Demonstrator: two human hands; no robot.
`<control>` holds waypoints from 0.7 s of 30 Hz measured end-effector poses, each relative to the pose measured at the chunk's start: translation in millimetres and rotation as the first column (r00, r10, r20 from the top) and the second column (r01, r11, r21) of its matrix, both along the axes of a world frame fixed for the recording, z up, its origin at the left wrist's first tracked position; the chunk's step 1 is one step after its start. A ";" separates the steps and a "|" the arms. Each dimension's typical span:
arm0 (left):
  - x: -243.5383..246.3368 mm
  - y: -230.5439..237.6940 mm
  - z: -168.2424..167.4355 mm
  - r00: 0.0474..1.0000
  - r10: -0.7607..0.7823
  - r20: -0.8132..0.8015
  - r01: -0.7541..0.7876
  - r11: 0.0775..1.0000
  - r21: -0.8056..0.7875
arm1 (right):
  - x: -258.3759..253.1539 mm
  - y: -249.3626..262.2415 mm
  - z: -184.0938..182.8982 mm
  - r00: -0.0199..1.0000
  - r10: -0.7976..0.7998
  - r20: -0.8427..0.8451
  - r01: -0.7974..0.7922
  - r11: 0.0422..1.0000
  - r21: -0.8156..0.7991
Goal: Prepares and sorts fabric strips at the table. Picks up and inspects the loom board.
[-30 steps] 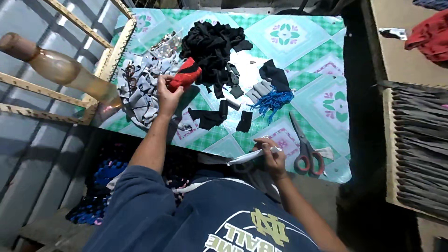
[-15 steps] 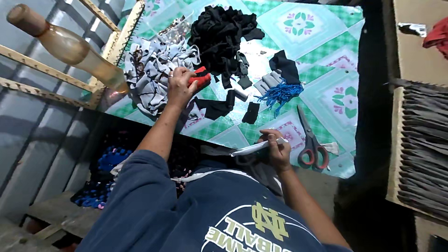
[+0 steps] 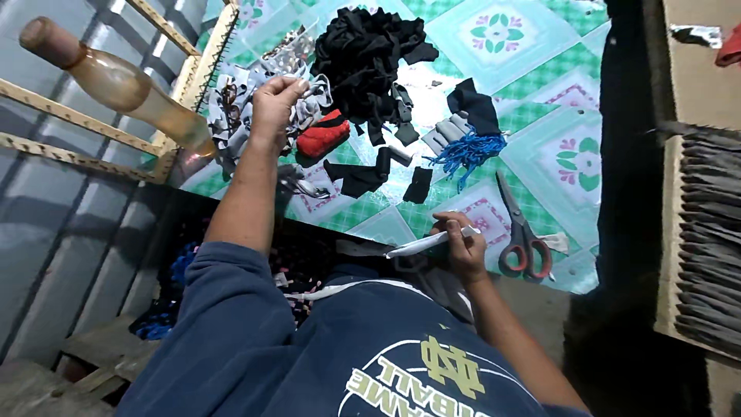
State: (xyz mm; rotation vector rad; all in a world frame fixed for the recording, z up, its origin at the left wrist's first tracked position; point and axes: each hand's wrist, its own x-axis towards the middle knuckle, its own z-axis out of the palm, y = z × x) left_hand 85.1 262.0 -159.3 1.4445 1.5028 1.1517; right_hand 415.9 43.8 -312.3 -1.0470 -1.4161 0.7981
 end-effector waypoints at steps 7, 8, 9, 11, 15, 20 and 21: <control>-11.3 -16.4 10.1 0.934 0.041 0.354 0.030 0.980 -0.195 | 0.6 0.3 -0.5 1.000 -0.002 0.012 0.002 1.000 0.014; -12.3 -18.1 9.8 0.919 0.030 0.393 0.049 0.981 -0.188 | 0.8 0.2 -0.4 1.000 0.000 0.013 0.000 1.000 0.014; -13.4 -19.9 10.1 0.904 0.017 0.428 0.069 0.980 -0.185 | 0.9 0.1 -0.1 1.000 0.004 0.010 -0.004 1.000 0.011; -14.3 -23.6 11.4 0.874 -0.004 0.487 0.102 0.979 -0.174 | 1.0 0.2 0.5 1.000 0.007 0.009 -0.007 1.000 0.009; -12.6 -31.2 13.7 0.829 -0.035 0.558 0.151 0.975 -0.164 | 0.8 0.5 0.3 1.000 0.004 0.020 -0.004 1.000 0.027; -5.4 -42.3 13.3 0.774 -0.023 0.633 0.174 0.969 -0.177 | -0.4 -0.9 1.3 1.000 -0.010 0.015 0.010 1.000 0.000; -5.0 -43.5 12.7 0.753 -0.016 0.658 0.176 0.968 -0.178 | -0.4 -0.7 1.2 1.000 -0.012 0.020 0.012 1.000 0.000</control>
